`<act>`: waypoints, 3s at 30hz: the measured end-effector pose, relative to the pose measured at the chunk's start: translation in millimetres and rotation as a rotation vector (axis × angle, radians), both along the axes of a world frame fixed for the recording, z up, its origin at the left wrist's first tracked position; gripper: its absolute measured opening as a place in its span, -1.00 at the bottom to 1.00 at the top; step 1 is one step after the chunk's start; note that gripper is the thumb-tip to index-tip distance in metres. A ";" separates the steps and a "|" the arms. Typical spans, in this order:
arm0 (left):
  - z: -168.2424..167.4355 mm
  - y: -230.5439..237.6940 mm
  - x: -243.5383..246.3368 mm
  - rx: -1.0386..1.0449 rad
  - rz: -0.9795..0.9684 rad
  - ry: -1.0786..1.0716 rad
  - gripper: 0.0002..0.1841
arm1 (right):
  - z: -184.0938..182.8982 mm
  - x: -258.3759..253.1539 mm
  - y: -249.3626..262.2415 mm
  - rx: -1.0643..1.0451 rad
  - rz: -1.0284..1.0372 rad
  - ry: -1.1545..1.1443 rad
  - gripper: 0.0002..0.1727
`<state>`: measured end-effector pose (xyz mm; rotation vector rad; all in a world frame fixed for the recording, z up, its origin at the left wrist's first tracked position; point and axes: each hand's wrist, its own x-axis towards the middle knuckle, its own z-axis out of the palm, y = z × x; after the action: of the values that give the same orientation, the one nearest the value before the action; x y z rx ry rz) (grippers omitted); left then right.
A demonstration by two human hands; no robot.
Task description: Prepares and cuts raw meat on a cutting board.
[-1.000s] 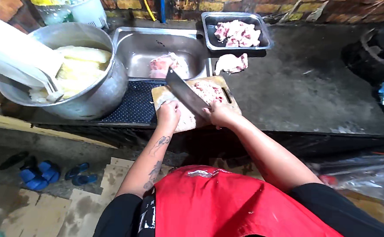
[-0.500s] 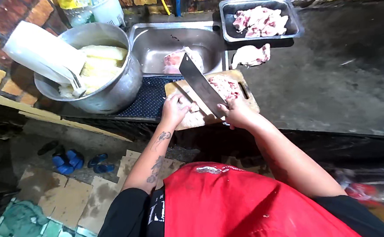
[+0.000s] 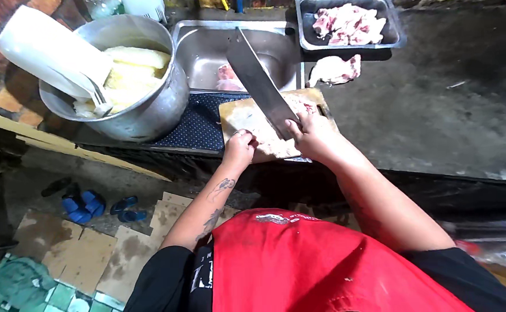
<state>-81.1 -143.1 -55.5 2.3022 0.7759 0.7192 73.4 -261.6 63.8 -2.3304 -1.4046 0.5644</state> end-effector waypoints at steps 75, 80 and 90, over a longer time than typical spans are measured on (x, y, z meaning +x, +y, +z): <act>19.2 7.2 15.1 -0.043 -0.108 0.195 -0.84 | 9.7 -13.1 -17.4 0.030 -0.069 -0.013 -0.56; 14.2 4.3 17.5 -0.057 -0.101 0.106 -0.82 | -30.7 -21.3 12.0 -0.282 -0.049 0.049 -0.59; 16.9 4.7 23.9 -0.061 -0.094 0.142 -0.85 | -31.7 -25.0 45.6 -0.304 -0.050 0.040 -0.58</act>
<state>-57.2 -138.4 -38.6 2.3365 0.7366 0.4878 48.4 -216.0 32.2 -2.5617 -1.3160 0.8579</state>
